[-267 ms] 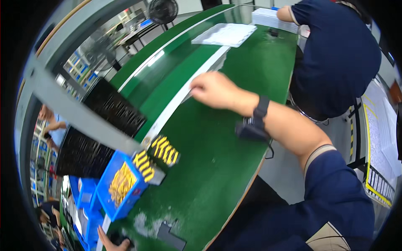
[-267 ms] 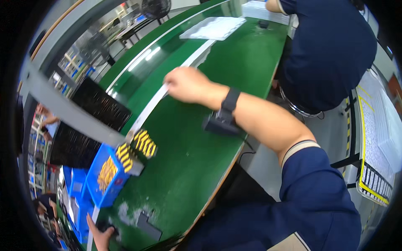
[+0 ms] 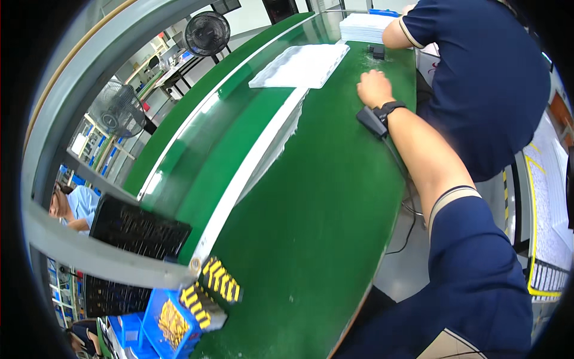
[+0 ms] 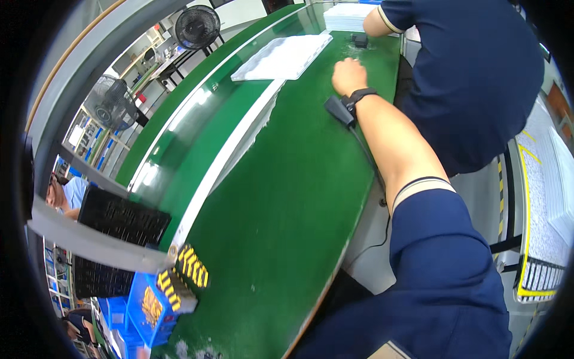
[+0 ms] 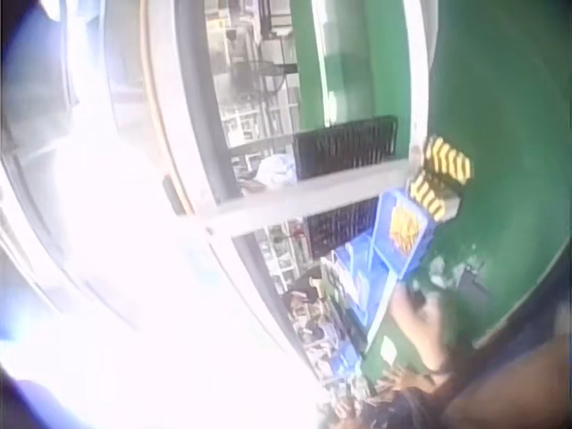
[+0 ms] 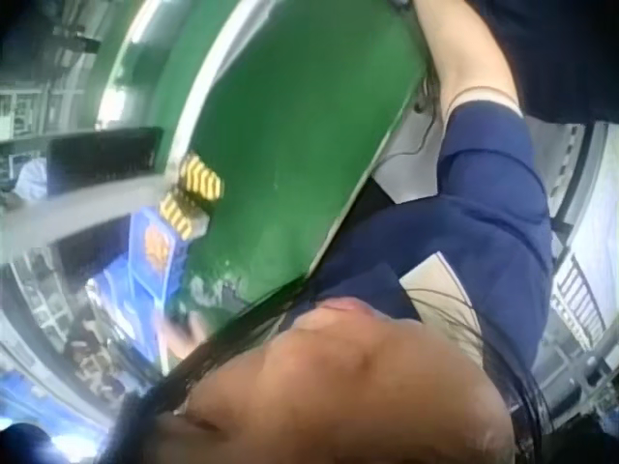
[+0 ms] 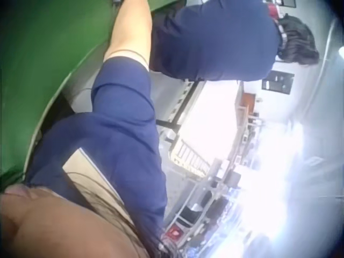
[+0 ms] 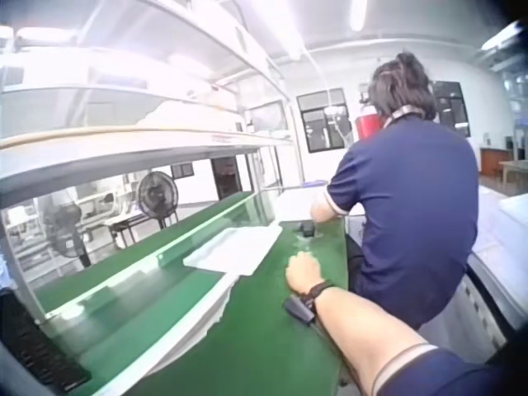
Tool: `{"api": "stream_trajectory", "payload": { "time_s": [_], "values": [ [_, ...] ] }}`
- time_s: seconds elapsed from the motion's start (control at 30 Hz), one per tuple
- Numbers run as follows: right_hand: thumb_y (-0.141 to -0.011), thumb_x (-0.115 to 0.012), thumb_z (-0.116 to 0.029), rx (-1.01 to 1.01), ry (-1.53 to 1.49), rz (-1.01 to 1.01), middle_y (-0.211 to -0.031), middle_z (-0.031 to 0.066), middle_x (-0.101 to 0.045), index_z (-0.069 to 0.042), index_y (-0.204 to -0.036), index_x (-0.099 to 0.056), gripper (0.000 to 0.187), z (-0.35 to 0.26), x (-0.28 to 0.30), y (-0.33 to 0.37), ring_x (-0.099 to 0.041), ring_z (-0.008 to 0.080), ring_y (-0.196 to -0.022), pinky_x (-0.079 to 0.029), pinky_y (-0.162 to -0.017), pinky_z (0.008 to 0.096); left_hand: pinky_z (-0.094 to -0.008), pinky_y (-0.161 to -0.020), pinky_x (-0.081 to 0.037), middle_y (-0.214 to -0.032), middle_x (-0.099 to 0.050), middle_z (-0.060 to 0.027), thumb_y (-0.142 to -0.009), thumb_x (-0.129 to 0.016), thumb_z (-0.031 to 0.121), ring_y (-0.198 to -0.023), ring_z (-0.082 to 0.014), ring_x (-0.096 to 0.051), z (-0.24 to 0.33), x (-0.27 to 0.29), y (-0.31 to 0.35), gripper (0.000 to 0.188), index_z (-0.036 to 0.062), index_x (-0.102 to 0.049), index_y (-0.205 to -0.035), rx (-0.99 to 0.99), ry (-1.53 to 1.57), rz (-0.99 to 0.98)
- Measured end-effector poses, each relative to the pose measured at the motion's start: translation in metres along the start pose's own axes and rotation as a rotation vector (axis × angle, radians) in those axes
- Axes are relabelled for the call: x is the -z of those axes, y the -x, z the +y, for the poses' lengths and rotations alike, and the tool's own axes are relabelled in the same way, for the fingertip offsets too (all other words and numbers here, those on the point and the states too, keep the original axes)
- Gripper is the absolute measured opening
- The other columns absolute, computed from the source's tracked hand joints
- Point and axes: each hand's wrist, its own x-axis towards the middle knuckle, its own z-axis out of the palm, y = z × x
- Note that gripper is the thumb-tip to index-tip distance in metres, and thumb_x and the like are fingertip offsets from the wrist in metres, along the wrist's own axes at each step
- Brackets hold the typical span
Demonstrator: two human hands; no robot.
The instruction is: The person is applying small yellow-and-black striped adhesive labels onto black L-shaped electronic plastic housings at a factory workbench.
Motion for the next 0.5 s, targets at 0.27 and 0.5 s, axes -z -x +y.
{"api": "stream_trajectory", "payload": {
  "time_s": [0.27,0.5],
  "values": [
    [-0.083,-0.047,-0.018,-0.157,0.195,0.125,-0.1,0.0167,-0.062,-0.002,-0.094,-0.066,0.027,0.06,-0.082,-0.104,-0.058,0.0294,-0.1,-0.05,-0.08,0.0415,-0.0523,-0.102,-0.028,-0.136,-0.038,-0.016,-0.076,-0.061,0.031,-0.127,-0.037,-0.033,0.074,-0.114,0.034,0.055,0.0146,-0.048,-0.126,-0.876,-0.355,-0.864],
    [-0.084,-0.054,-0.033,-0.272,0.077,-0.155,-0.111,0.02,-0.06,0.0,-0.106,-0.063,0.04,0.094,-0.097,-0.166,-0.058,0.039,-0.103,-0.047,-0.085,0.0459,-0.0543,-0.101,-0.028,-0.134,-0.041,-0.0156,-0.079,-0.054,0.029,-0.125,-0.0372,-0.037,0.05,-0.124,0.056,0.049,0.0146,-0.049,-0.125,-0.974,-0.504,-0.812]
  ]
}}
